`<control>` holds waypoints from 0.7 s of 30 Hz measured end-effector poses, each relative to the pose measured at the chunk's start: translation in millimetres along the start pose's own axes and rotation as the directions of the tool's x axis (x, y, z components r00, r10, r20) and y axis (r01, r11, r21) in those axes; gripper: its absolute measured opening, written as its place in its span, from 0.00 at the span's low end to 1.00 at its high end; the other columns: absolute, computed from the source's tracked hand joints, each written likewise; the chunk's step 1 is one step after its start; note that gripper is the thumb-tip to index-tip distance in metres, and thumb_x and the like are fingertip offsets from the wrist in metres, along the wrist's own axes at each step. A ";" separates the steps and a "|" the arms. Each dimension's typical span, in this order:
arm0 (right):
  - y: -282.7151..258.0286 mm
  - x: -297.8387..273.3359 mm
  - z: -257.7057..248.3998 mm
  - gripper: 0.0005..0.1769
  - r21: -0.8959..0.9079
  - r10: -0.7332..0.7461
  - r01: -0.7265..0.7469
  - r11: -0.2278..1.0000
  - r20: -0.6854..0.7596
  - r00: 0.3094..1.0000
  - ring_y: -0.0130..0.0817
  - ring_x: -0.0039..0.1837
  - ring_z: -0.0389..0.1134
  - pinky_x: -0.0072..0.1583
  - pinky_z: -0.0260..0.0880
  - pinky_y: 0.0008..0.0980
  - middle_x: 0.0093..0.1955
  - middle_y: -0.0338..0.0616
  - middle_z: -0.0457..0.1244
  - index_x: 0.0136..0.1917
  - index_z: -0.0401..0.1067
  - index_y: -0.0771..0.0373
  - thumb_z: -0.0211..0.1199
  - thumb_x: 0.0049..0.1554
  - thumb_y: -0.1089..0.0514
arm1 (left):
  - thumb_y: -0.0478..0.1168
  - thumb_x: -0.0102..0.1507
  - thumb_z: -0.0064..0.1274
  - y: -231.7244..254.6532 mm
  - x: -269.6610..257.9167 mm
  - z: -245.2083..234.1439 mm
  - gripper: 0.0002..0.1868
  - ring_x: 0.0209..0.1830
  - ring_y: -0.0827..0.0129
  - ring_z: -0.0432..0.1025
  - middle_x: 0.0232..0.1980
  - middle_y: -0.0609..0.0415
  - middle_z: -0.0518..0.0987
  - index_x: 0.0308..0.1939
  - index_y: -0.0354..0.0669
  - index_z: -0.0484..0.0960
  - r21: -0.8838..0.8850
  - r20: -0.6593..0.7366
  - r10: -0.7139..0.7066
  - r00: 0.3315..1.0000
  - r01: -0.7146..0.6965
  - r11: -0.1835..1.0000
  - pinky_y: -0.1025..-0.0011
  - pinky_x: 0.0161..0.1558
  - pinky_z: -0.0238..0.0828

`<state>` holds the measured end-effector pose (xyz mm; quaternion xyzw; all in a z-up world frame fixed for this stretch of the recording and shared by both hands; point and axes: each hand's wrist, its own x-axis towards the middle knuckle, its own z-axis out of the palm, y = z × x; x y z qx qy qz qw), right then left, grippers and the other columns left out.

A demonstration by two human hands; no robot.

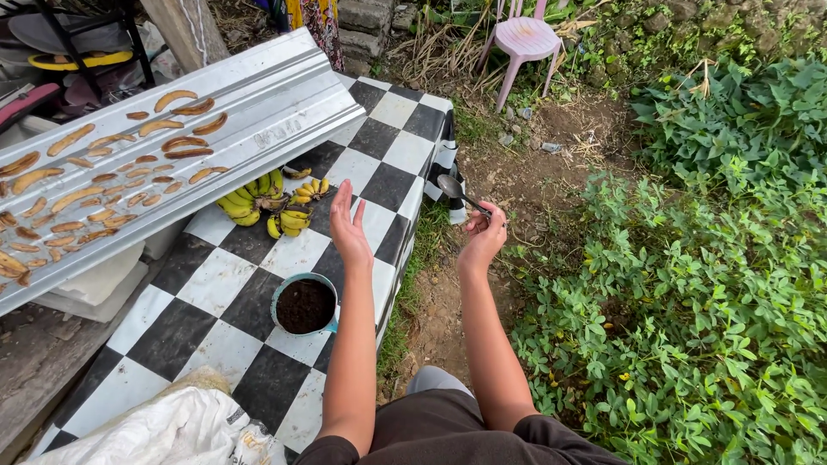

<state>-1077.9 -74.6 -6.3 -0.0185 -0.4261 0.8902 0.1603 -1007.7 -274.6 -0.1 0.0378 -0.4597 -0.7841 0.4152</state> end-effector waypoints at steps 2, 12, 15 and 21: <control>2.1 7.1 -2.2 0.18 0.024 -0.014 0.014 1.000 0.014 1.000 0.24 0.37 0.61 0.40 0.64 0.25 0.39 0.41 0.64 0.53 0.71 0.67 0.45 0.69 0.52 | 0.54 0.75 0.27 -4.6 2.0 -2.0 0.30 0.81 0.58 0.56 0.77 0.45 0.66 0.72 0.39 0.68 -0.014 -0.002 0.006 1.000 -0.006 1.000 0.54 0.75 0.60; 15.7 27.8 18.3 0.18 0.039 0.035 -0.037 0.999 0.067 0.997 0.24 0.36 0.60 0.40 0.64 0.26 0.38 0.40 0.63 0.52 0.70 0.67 0.45 0.69 0.52 | 0.53 0.75 0.26 -5.7 23.7 5.7 0.30 0.81 0.59 0.56 0.77 0.46 0.66 0.72 0.39 0.68 -0.002 -0.049 0.015 0.999 -0.015 1.000 0.56 0.74 0.60; 27.7 44.2 12.5 0.18 0.057 0.032 -0.036 0.998 0.077 0.997 0.25 0.36 0.60 0.40 0.64 0.26 0.38 0.41 0.62 0.52 0.69 0.67 0.46 0.69 0.51 | 0.53 0.75 0.27 -15.6 28.7 9.9 0.29 0.81 0.58 0.56 0.77 0.45 0.66 0.72 0.39 0.67 -0.014 -0.046 0.033 0.998 -0.034 0.999 0.55 0.74 0.60; 46.4 81.5 24.1 0.18 0.082 0.090 -0.100 0.992 0.121 0.989 0.26 0.36 0.60 0.41 0.65 0.28 0.39 0.42 0.63 0.54 0.69 0.67 0.45 0.68 0.52 | 0.54 0.74 0.28 -34.4 47.1 16.2 0.30 0.81 0.59 0.56 0.77 0.45 0.66 0.71 0.39 0.69 0.018 -0.103 0.054 0.993 -0.052 0.998 0.56 0.74 0.60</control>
